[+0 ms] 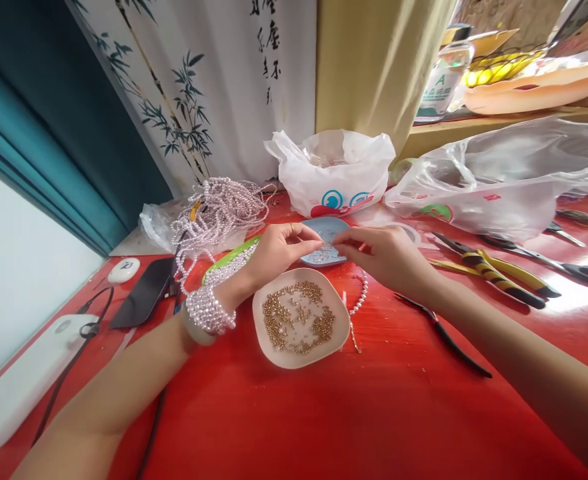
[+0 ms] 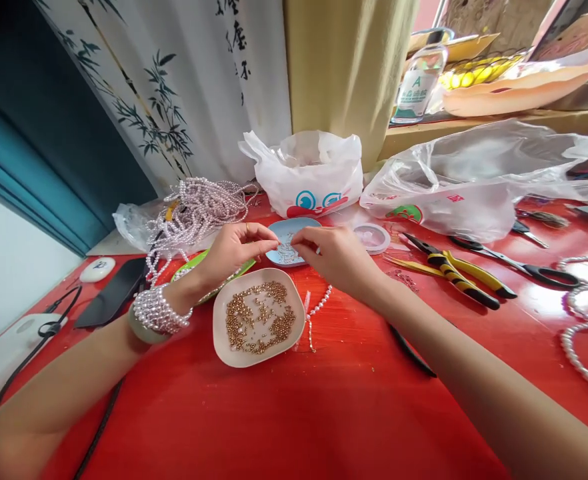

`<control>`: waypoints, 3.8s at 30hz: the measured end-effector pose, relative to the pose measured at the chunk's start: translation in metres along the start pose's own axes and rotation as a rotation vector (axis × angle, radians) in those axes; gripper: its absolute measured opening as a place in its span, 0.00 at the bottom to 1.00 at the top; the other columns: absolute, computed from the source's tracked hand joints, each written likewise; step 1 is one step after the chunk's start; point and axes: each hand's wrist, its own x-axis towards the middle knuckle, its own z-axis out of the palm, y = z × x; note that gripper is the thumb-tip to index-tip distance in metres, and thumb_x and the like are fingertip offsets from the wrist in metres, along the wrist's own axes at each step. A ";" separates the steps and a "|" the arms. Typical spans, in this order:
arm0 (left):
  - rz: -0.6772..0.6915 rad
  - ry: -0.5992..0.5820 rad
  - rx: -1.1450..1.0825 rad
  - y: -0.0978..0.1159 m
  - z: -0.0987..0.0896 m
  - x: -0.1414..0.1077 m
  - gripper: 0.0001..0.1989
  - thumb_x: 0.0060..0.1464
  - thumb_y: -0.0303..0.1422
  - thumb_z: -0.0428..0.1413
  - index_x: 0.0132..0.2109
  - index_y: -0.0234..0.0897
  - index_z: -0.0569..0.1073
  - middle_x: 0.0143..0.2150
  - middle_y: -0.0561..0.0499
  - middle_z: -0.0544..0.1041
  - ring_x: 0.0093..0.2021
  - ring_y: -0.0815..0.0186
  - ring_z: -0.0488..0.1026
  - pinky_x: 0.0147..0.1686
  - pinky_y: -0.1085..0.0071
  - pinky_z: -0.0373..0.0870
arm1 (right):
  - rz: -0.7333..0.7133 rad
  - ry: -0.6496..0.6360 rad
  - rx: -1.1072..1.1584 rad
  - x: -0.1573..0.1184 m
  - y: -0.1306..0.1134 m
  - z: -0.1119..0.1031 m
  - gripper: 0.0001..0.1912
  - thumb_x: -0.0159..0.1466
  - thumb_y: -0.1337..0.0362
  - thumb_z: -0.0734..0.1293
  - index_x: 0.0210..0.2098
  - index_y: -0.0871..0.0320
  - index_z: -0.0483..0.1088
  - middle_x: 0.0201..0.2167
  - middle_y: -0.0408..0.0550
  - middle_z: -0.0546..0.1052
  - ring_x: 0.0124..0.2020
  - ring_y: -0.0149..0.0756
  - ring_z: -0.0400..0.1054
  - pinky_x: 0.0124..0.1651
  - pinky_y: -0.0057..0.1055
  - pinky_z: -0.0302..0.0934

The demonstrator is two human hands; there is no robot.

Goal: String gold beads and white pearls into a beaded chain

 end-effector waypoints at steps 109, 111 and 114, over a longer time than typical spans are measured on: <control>-0.120 -0.676 0.803 0.003 -0.045 -0.049 0.09 0.49 0.30 0.51 0.32 0.41 0.76 0.29 0.51 0.74 0.36 0.64 0.66 0.33 0.69 0.56 | 0.283 -0.213 0.473 -0.036 -0.031 0.044 0.07 0.59 0.65 0.58 0.30 0.58 0.67 0.21 0.43 0.74 0.21 0.31 0.66 0.23 0.27 0.58; -0.135 -0.677 0.835 0.001 -0.044 -0.049 0.09 0.48 0.30 0.51 0.32 0.41 0.76 0.29 0.51 0.73 0.35 0.64 0.66 0.31 0.69 0.55 | 0.285 -0.221 0.480 -0.036 -0.031 0.045 0.07 0.60 0.65 0.58 0.30 0.58 0.68 0.21 0.43 0.74 0.21 0.31 0.66 0.24 0.27 0.58; -0.153 -0.662 0.855 -0.001 -0.043 -0.049 0.09 0.48 0.30 0.51 0.33 0.41 0.76 0.30 0.51 0.73 0.36 0.64 0.66 0.30 0.70 0.55 | 0.274 -0.219 0.507 -0.036 -0.030 0.045 0.07 0.60 0.64 0.59 0.31 0.58 0.68 0.22 0.43 0.74 0.22 0.31 0.66 0.25 0.27 0.59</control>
